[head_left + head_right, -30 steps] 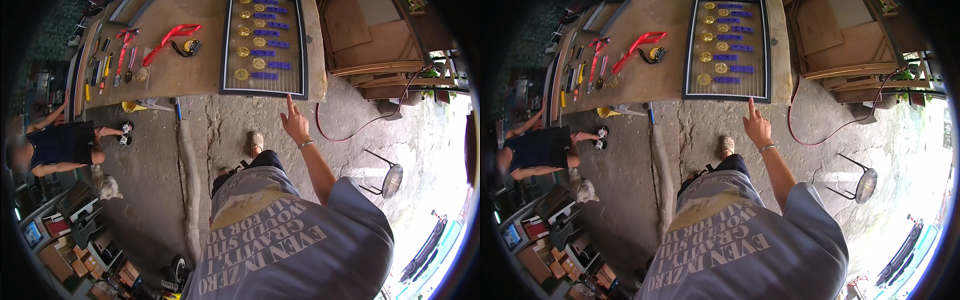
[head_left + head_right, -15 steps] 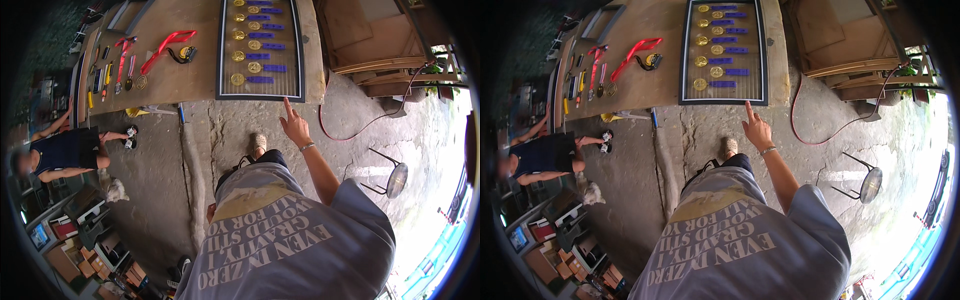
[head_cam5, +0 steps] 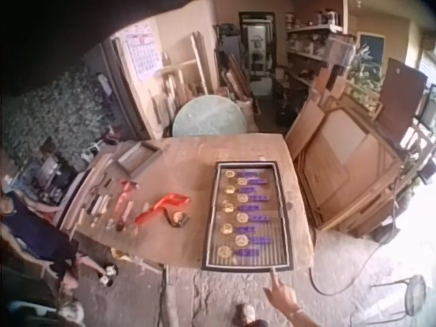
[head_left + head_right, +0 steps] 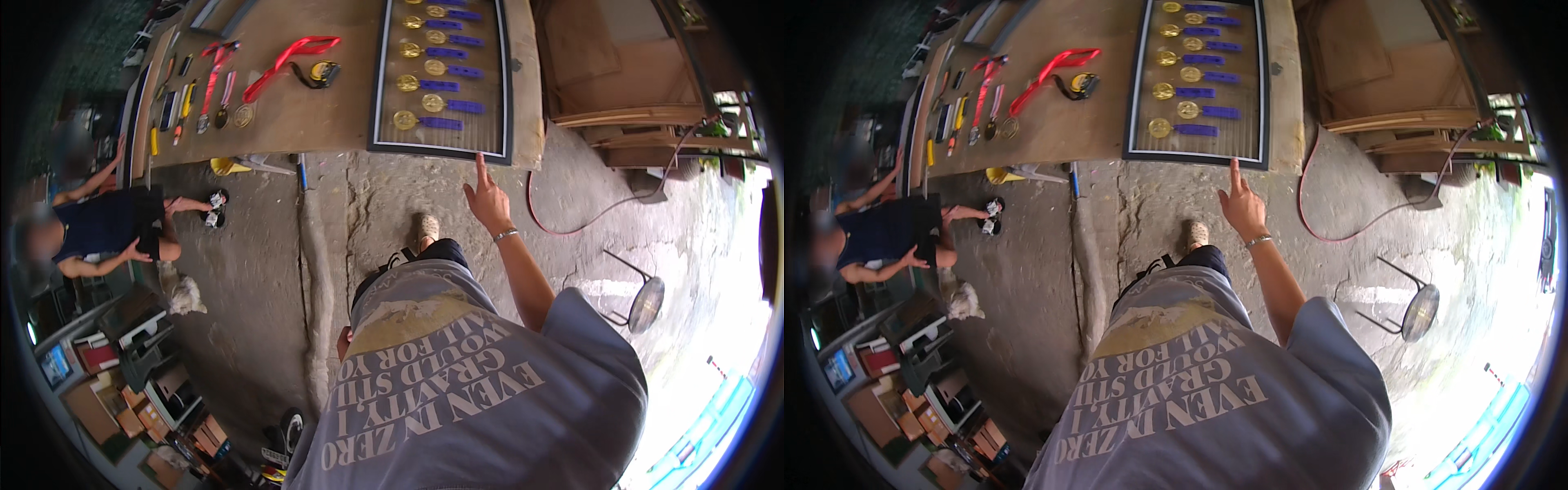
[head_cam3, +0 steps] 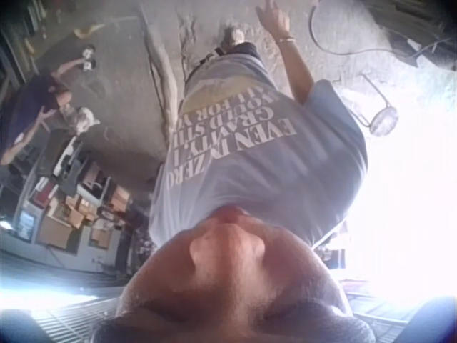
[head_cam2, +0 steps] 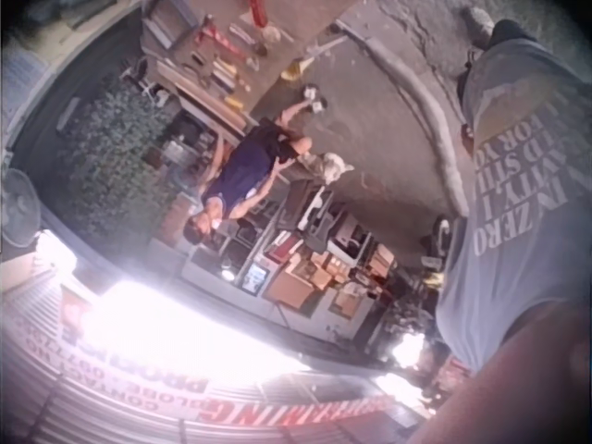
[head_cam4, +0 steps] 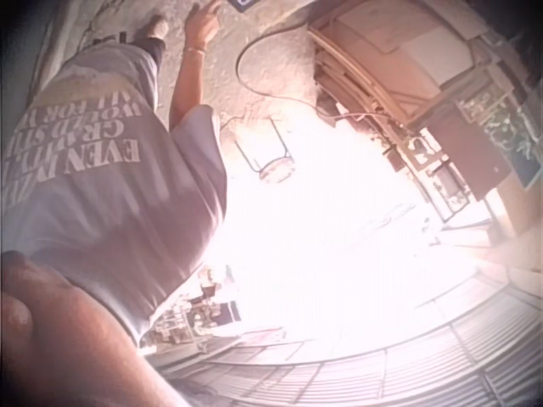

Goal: The person uses a utility knife to trim the edges of a framed display containing medals. They then move the frame to a workbench and use a brush to clean the surface. The person measures and cuts a piece of cardboard to fit the frame, and finally arranges several medals with ribbons on the workbench.

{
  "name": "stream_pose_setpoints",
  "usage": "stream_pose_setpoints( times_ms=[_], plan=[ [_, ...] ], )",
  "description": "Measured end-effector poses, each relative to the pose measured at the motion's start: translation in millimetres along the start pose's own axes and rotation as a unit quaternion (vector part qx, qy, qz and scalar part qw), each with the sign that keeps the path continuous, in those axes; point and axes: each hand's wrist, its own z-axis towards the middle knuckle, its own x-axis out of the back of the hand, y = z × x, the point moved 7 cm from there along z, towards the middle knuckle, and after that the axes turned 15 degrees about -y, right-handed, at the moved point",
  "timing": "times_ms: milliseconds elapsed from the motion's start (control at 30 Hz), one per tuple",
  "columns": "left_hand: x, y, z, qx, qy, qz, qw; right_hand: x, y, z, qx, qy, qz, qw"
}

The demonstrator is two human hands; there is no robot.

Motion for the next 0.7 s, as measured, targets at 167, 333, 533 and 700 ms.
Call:
stream_pose_setpoints(
  times_ms=[167, 333, 533, 700],
  plan=[
    [19, 39, -31, 0.018, -0.131, -0.082, 0.988, 3, -4, 1, -0.011, -0.007, 0.052, 0.999],
    [40, 17, -38, 0.044, -0.071, -0.073, 0.994, -6, -16, 5, 0.043, 0.013, 0.046, 0.998],
    [65, 10, -40, 0.078, 0.030, -0.092, 0.992, -2, -53, 15, 0.119, 0.029, 0.029, 0.992],
    [55, -5, -43, 0.110, 0.012, -0.106, 0.988, 2, -126, 36, 0.195, 0.000, 0.045, 0.980]
  ],
)
